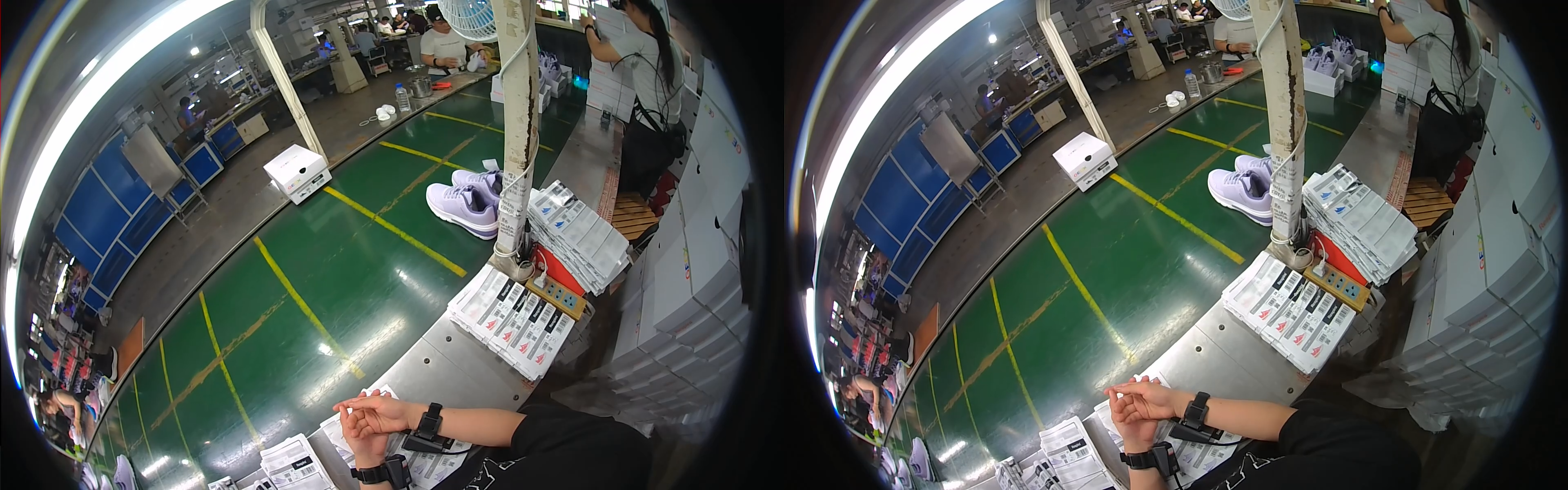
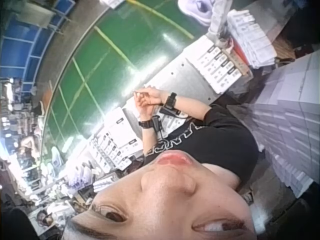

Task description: Inspecting shoe quality and matching them with product labels on a conveyor belt.

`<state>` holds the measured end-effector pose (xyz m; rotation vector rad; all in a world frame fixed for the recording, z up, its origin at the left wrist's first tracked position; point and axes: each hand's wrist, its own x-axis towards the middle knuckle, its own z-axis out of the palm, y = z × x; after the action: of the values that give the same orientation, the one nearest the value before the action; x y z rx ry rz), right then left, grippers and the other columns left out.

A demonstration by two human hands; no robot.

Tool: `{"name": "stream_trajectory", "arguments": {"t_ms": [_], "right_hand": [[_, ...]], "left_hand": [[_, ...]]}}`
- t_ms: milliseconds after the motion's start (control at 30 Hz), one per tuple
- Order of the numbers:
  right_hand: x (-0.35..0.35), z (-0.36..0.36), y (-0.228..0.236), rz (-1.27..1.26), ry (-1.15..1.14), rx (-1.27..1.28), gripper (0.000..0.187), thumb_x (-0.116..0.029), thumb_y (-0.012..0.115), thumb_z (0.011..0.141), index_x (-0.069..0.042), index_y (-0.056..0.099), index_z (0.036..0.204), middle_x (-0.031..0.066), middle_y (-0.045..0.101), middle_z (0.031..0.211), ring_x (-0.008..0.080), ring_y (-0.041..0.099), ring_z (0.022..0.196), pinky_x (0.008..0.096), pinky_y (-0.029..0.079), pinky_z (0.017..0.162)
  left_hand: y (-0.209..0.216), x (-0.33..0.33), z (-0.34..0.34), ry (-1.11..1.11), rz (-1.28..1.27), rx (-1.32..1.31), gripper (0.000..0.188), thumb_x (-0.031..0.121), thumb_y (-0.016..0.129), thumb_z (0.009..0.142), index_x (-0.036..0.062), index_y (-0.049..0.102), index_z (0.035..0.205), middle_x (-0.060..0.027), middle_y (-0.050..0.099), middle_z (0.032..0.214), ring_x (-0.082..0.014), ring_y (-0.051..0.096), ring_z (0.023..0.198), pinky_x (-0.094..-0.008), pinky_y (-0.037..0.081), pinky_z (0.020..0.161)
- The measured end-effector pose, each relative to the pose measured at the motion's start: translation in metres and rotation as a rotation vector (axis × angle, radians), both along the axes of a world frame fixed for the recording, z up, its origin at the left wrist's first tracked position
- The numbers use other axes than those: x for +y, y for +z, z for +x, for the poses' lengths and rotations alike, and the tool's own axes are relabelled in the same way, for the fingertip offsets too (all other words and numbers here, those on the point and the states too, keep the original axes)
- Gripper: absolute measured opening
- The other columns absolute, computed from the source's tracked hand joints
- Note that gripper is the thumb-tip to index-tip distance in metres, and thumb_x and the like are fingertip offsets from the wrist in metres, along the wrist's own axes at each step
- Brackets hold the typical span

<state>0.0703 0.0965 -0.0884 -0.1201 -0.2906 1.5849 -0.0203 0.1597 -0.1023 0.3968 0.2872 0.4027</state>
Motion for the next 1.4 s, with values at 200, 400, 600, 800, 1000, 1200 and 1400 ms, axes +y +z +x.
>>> {"name": "stream_trajectory", "arguments": {"t_ms": [200, 400, 600, 800, 1000, 1200, 1400], "right_hand": [[0.002, -0.001, -0.001, 0.004, -0.004, 0.002, 0.042, -0.023, 0.032, 0.101, 0.003, 0.032, 0.135, 0.0188, 0.065, 0.092, 0.0285, 0.066, 0.084, 0.0316, 0.055, 0.073], [0.003, -0.001, -0.003, 0.02, -0.007, -0.007, 0.042, -0.023, 0.031, 0.101, 0.003, 0.032, 0.134, 0.0184, 0.065, 0.093, 0.0282, 0.066, 0.084, 0.031, 0.055, 0.073], [0.004, -0.001, -0.003, 0.016, -0.006, -0.001, 0.042, -0.023, 0.031, 0.101, 0.003, 0.032, 0.134, 0.0176, 0.065, 0.092, 0.0274, 0.066, 0.085, 0.0311, 0.055, 0.073], [0.005, -0.001, -0.005, 0.011, -0.006, -0.01, 0.042, -0.023, 0.032, 0.101, 0.003, 0.032, 0.134, 0.0176, 0.065, 0.092, 0.0273, 0.066, 0.085, 0.0316, 0.055, 0.074], [0.006, -0.002, -0.005, 0.012, -0.006, -0.011, 0.042, -0.023, 0.032, 0.101, 0.002, 0.032, 0.135, 0.0178, 0.065, 0.093, 0.0275, 0.066, 0.084, 0.0314, 0.055, 0.073], [0.007, -0.002, -0.005, 0.024, -0.008, -0.012, 0.042, -0.023, 0.032, 0.101, 0.002, 0.032, 0.135, 0.0176, 0.065, 0.093, 0.0272, 0.066, 0.085, 0.0316, 0.055, 0.073], [0.006, -0.001, -0.004, 0.024, -0.012, -0.021, 0.043, -0.023, 0.032, 0.101, 0.003, 0.03, 0.135, 0.0174, 0.064, 0.093, 0.0263, 0.066, 0.085, 0.0315, 0.055, 0.074]], "left_hand": [[-0.005, 0.004, -0.002, 0.022, -0.022, -0.001, 0.057, 0.052, 0.041, 0.092, 0.0009, 0.056, 0.113, -0.024, 0.056, 0.117, -0.0417, 0.049, 0.113, -0.0499, 0.034, 0.103], [0.014, -0.005, 0.0, -0.007, 0.019, -0.012, 0.057, 0.052, 0.039, 0.092, 0.001, 0.055, 0.114, -0.0236, 0.056, 0.116, -0.0421, 0.049, 0.113, -0.0499, 0.035, 0.102], [0.013, -0.004, 0.0, -0.026, 0.035, -0.027, 0.058, 0.052, 0.04, 0.092, 0.0016, 0.055, 0.115, -0.0238, 0.055, 0.118, -0.0421, 0.047, 0.115, -0.0508, 0.033, 0.103], [-0.003, 0.003, 0.0, 0.002, -0.025, -0.027, 0.057, 0.052, 0.04, 0.092, 0.0013, 0.054, 0.115, -0.0246, 0.054, 0.119, -0.0413, 0.047, 0.116, -0.0513, 0.03, 0.106], [-0.005, 0.005, -0.002, 0.011, -0.009, -0.016, 0.057, 0.051, 0.041, 0.092, 0.0009, 0.054, 0.116, -0.0249, 0.054, 0.119, -0.0409, 0.047, 0.116, -0.0512, 0.029, 0.107], [-0.006, 0.007, -0.002, 0.03, -0.004, -0.017, 0.058, 0.052, 0.041, 0.092, 0.0007, 0.054, 0.116, -0.025, 0.054, 0.119, -0.0409, 0.046, 0.116, -0.051, 0.029, 0.106], [-0.001, 0.004, -0.002, 0.004, 0.0, -0.006, 0.058, 0.052, 0.041, 0.092, 0.0011, 0.054, 0.116, -0.0246, 0.054, 0.12, -0.0409, 0.046, 0.117, -0.0511, 0.03, 0.106]]}}
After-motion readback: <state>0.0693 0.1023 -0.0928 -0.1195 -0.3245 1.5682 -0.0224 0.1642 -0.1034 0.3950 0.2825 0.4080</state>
